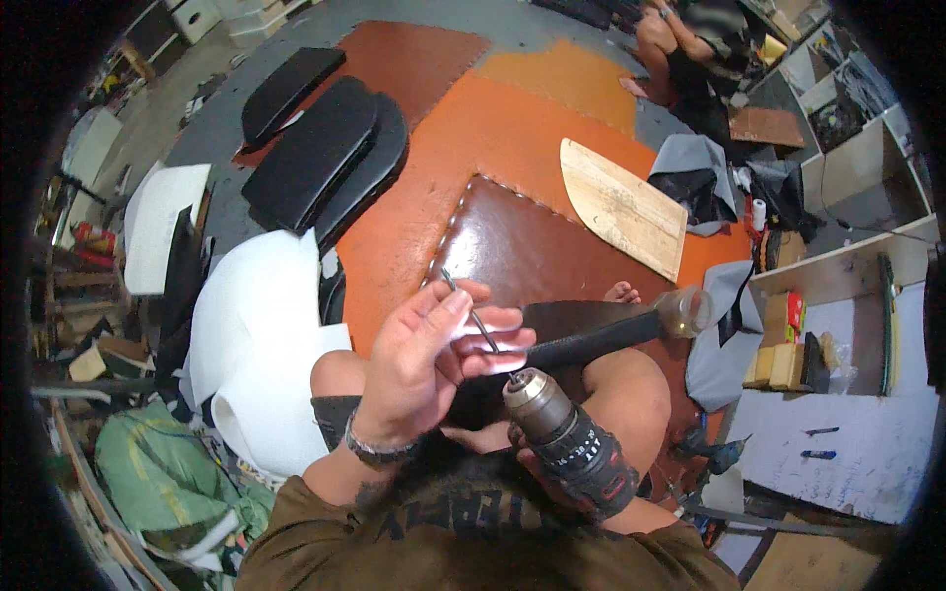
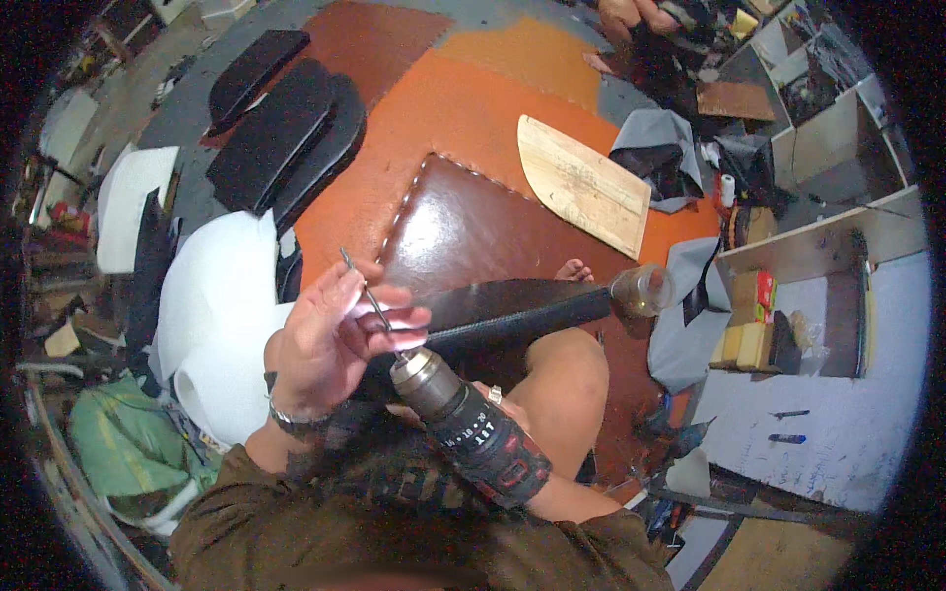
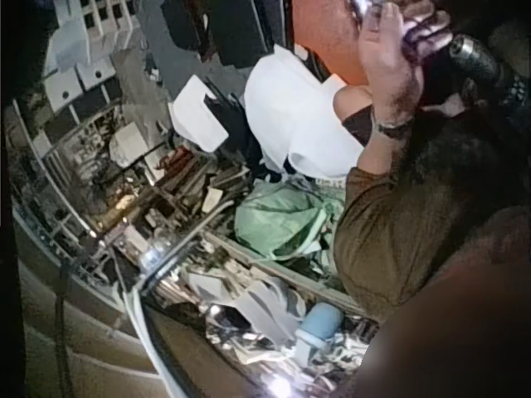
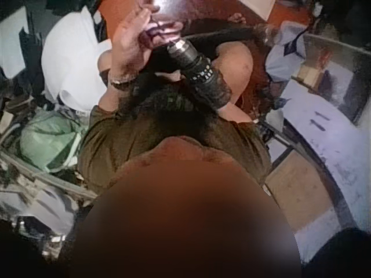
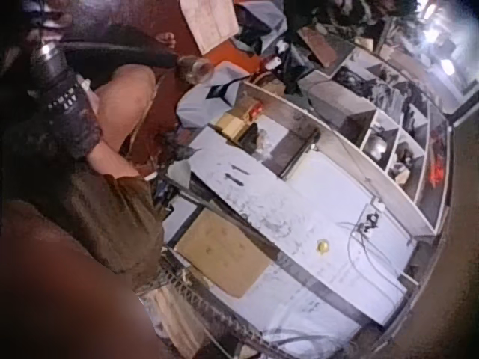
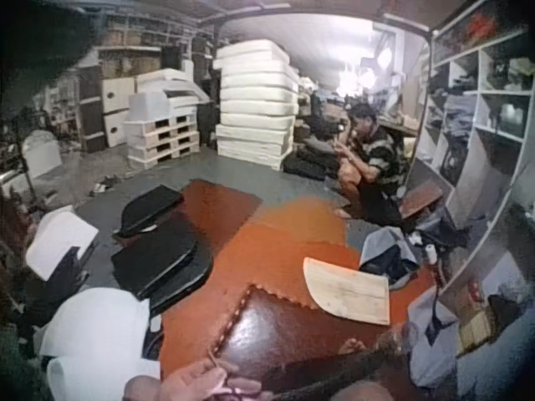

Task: The person uses a cordless drill to make holes in a black plastic or leather-like object. They adjust the drill bit and continue drilling at different positions on the object while sitting on the floor.

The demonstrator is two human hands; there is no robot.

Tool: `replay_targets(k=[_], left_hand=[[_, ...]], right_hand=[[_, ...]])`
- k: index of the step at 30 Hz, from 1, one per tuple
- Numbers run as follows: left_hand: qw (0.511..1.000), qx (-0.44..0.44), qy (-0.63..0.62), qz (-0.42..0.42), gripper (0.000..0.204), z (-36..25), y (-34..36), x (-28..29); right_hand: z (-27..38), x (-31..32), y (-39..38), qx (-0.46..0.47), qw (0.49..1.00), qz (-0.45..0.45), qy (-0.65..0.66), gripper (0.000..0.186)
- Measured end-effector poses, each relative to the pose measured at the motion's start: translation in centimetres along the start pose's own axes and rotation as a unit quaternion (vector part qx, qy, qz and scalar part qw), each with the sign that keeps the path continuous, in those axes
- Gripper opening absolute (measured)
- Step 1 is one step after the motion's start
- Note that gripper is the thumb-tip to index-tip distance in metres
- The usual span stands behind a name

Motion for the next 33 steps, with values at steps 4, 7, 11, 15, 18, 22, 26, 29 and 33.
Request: replay_targets(k=[4, 7, 11, 15, 18, 22, 26, 29, 33], left_hand=[[0.999, -0.012, 0.021, -0.033, 0.023, 0.8, -4.8, -1.5], [0.998, -0.022, 0.04, -0.035, 0.023, 1.2, -6.7, -1.9], [0.997, -0.039, 0.058, -0.028, 0.023, 1.3, -8.2, -2.9], [0.992, -0.071, 0.1, -0.015, 0.028, 1.1, -9.0, -4.0], [0.986, -0.078, 0.15, -0.001, 0.03, 0.8, -9.3, -4.6], [0.983, -0.072, 0.172, -0.007, 0.029, 1.1, -9.3, -4.8], [0.982, -0.128, 0.133, -0.047, 0.028, 1.5, -9.0, -4.6], [0.967, -0.245, -0.006, -0.066, 0.026, -0.4, -8.7, -3.2], [0.989, -0.063, 0.132, 0.035, 0.03, 2.6, -7.8, -4.6]], right_hand=[[-1.6, -1.2, -0.3, -0.009, 0.974, -0.039, 0.221, 0.041], [-2.4, -1.0, -0.8, 0.012, 0.976, -0.042, 0.212, 0.047], [-2.0, -0.8, -1.7, 0.093, 0.981, -0.037, 0.164, 0.046], [-0.3, -0.2, -2.2, 0.215, 0.975, -0.038, 0.031, 0.045], [1.3, 0.2, -2.4, 0.302, 0.949, -0.047, -0.074, 0.044], [2.6, 0.0, -2.7, 0.323, 0.934, -0.062, -0.141, 0.043], [1.7, 0.8, -3.4, 0.164, 0.951, -0.081, -0.249, 0.039], [2.6, -0.5, -3.2, 0.2, 0.878, 0.037, -0.433, 0.04], [4.9, -0.4, -3.0, 0.259, 0.902, -0.005, -0.345, 0.038]])
Point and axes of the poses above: each hand's wrist, its own y-axis towards the middle knuckle, its own x-axis out of the back of the hand, z = x × y, the point moved 8 cm from there along y, towards the middle knuckle, and after that the axes turned 9 degrees about x, right-handed, at the moved point
